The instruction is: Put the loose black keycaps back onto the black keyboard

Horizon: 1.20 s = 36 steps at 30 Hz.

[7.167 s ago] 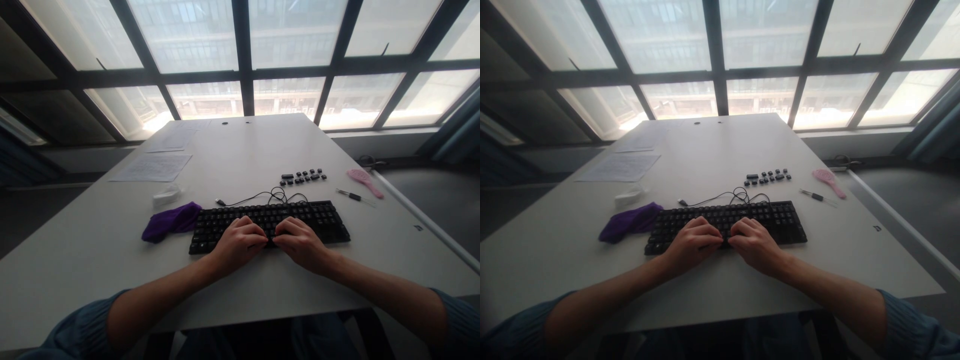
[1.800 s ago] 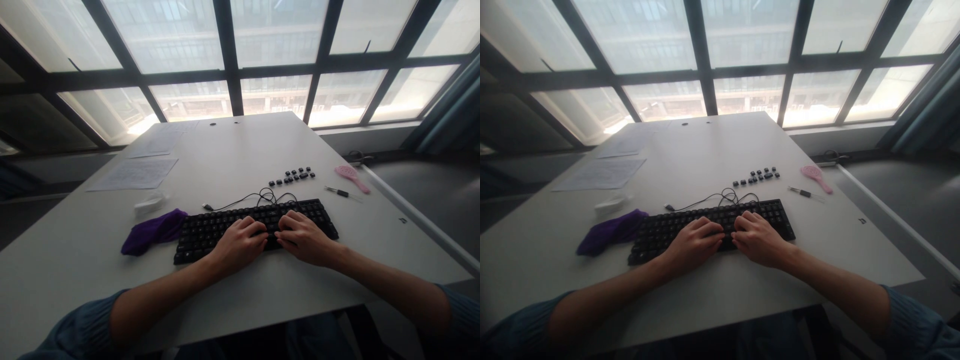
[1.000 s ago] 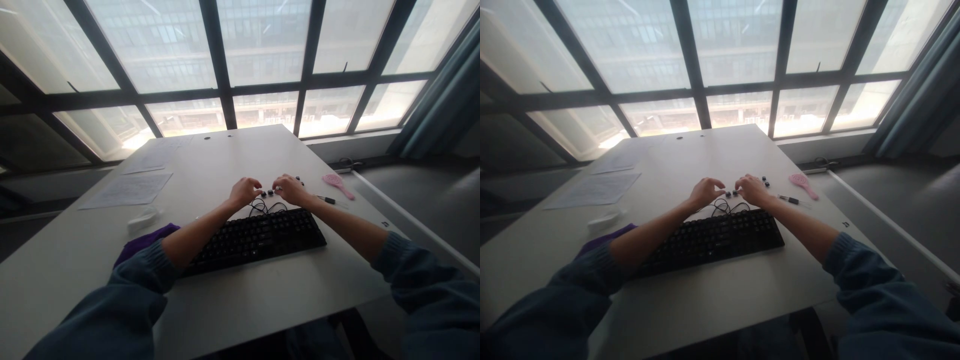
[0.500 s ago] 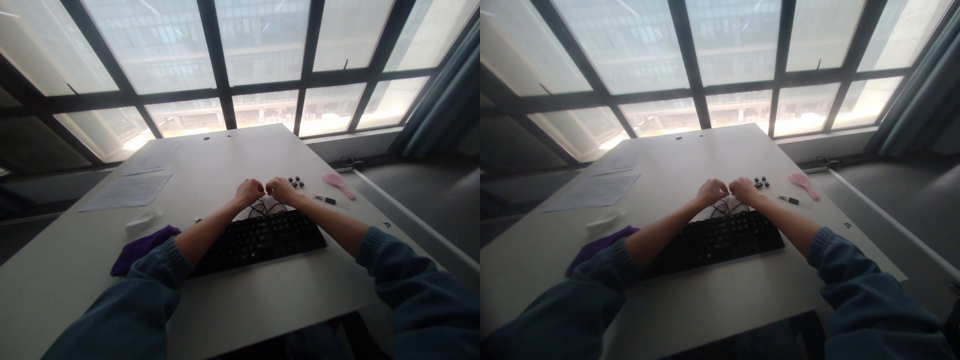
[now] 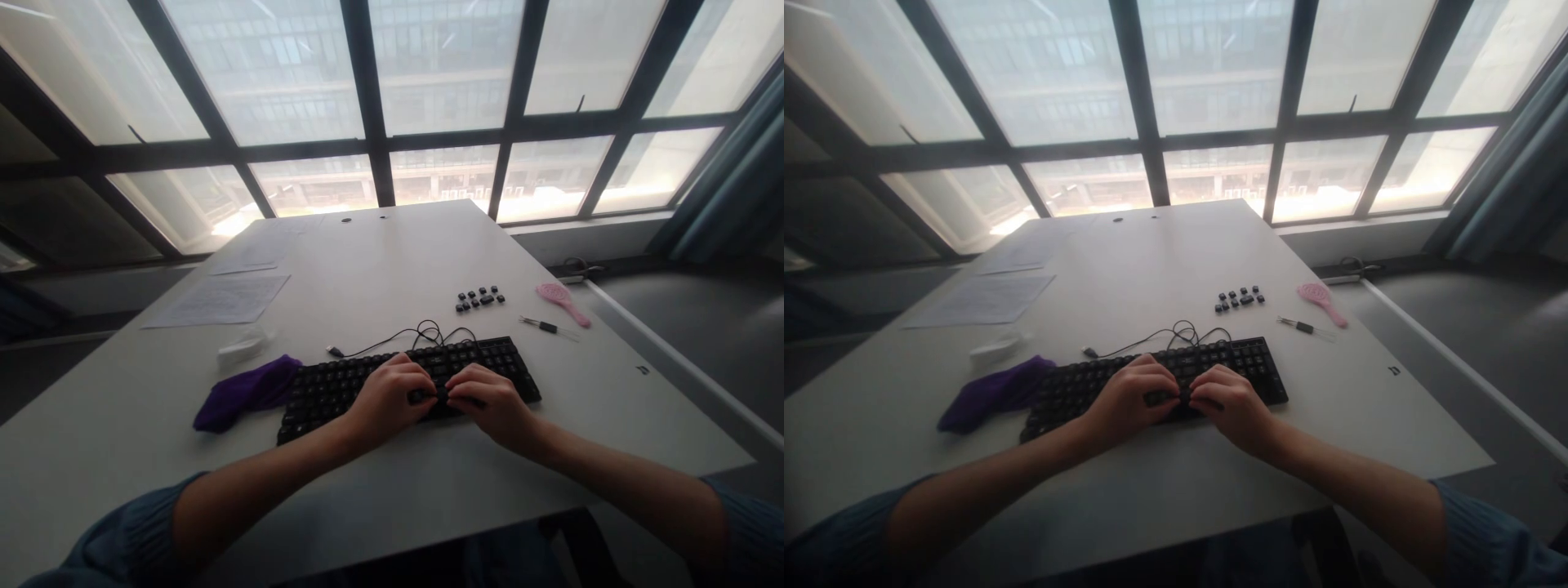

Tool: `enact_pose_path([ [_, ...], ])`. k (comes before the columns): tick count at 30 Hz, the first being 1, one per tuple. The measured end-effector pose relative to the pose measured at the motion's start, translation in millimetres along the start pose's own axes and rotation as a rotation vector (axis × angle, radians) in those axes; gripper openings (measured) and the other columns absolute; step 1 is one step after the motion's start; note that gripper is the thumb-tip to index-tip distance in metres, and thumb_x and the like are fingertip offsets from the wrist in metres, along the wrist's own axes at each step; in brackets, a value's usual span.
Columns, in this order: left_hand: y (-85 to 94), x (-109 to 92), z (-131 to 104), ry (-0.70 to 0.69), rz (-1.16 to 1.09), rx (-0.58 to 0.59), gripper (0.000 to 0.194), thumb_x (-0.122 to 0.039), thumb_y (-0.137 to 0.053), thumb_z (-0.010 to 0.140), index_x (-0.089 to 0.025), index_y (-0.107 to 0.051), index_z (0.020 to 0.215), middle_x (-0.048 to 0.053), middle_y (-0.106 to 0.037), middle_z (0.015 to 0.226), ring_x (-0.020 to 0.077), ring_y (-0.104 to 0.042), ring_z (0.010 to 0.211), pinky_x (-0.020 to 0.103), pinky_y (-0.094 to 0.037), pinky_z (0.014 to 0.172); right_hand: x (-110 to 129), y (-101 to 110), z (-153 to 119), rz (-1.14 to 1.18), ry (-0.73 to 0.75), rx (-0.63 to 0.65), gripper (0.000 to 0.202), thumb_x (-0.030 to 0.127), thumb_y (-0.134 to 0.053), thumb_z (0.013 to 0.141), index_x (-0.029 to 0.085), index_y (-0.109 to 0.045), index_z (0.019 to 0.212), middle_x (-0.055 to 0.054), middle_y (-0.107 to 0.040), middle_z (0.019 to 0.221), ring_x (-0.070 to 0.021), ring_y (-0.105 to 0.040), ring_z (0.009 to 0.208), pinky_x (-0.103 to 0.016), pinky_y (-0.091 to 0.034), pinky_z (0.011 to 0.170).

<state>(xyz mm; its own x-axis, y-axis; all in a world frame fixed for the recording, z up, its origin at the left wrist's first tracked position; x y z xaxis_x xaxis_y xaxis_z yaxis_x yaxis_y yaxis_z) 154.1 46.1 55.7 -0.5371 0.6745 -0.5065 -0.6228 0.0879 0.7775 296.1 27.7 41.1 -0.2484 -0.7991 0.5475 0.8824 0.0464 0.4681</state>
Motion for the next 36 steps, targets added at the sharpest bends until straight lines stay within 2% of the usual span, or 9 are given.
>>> enact_pose_path([
  [5,-15.6,-1,-13,-0.043,-0.008,-0.022,0.004,-0.019,-0.075,0.085,-0.022,-0.077,0.086,0.003,-0.077,0.089,0.0189,-0.061,0.085,0.032,-0.054,0.077,1,-9,-8,-0.041,0.039,0.046,0.009,0.014,-0.066,0.094,0.02,-0.073,0.095,-0.008,-0.073,0.095,-0.0195,-0.066,0.086,-0.035,-0.059,0.074],
  [10,-14.7,1,-17,-0.072,-0.005,-0.048,0.004,-0.022,-0.073,0.089,-0.022,-0.077,0.089,0.003,-0.076,0.09,0.019,-0.061,0.086,0.033,-0.054,0.078,0,-15,-14,-0.072,0.061,0.124,0.012,0.012,-0.064,0.095,0.021,-0.072,0.096,-0.008,-0.073,0.097,-0.0192,-0.065,0.086,-0.034,-0.059,0.073],
  [15,-14.1,1,-18,-0.095,0.018,-0.061,0.006,-0.023,-0.071,0.09,-0.023,-0.077,0.089,0.003,-0.076,0.091,0.0191,-0.061,0.085,0.034,-0.054,0.078,1,-16,-14,-0.078,0.083,0.151,0.015,0.01,-0.062,0.095,0.021,-0.071,0.1,-0.009,-0.072,0.098,-0.0192,-0.064,0.086,-0.034,-0.058,0.073],
  [29,-13.2,5,-17,-0.073,-0.036,-0.062,0.006,-0.022,-0.073,0.088,-0.023,-0.078,0.086,0.004,-0.077,0.09,0.0182,-0.062,0.085,0.032,-0.055,0.075,3,-18,-12,-0.079,0.093,0.193,0.014,0.012,-0.059,0.098,0.02,-0.07,0.097,-0.009,-0.071,0.096,-0.019,-0.064,0.087,-0.033,-0.058,0.075],
  [36,-7.0,10,-17,-0.044,-0.1,-0.127,0.007,-0.023,-0.073,0.088,-0.022,-0.079,0.083,0.006,-0.077,0.088,0.0182,-0.064,0.082,0.033,-0.057,0.074,3,-16,-11,-0.088,0.081,0.159,0.014,0.013,-0.059,0.098,0.02,-0.07,0.093,-0.008,-0.071,0.094,-0.0189,-0.063,0.084,-0.033,-0.057,0.072],
])
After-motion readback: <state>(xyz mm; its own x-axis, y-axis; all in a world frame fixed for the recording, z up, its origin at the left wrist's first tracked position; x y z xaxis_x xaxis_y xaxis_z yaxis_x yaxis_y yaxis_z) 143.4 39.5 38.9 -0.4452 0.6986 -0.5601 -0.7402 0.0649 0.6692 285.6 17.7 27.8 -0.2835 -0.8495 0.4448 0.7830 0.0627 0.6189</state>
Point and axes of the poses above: each hand's wrist, its own z-axis towards the middle knuckle, its own y-axis out of the back of the hand, x = y × z, the point moved 9 cm from there along z, towards the middle knuckle
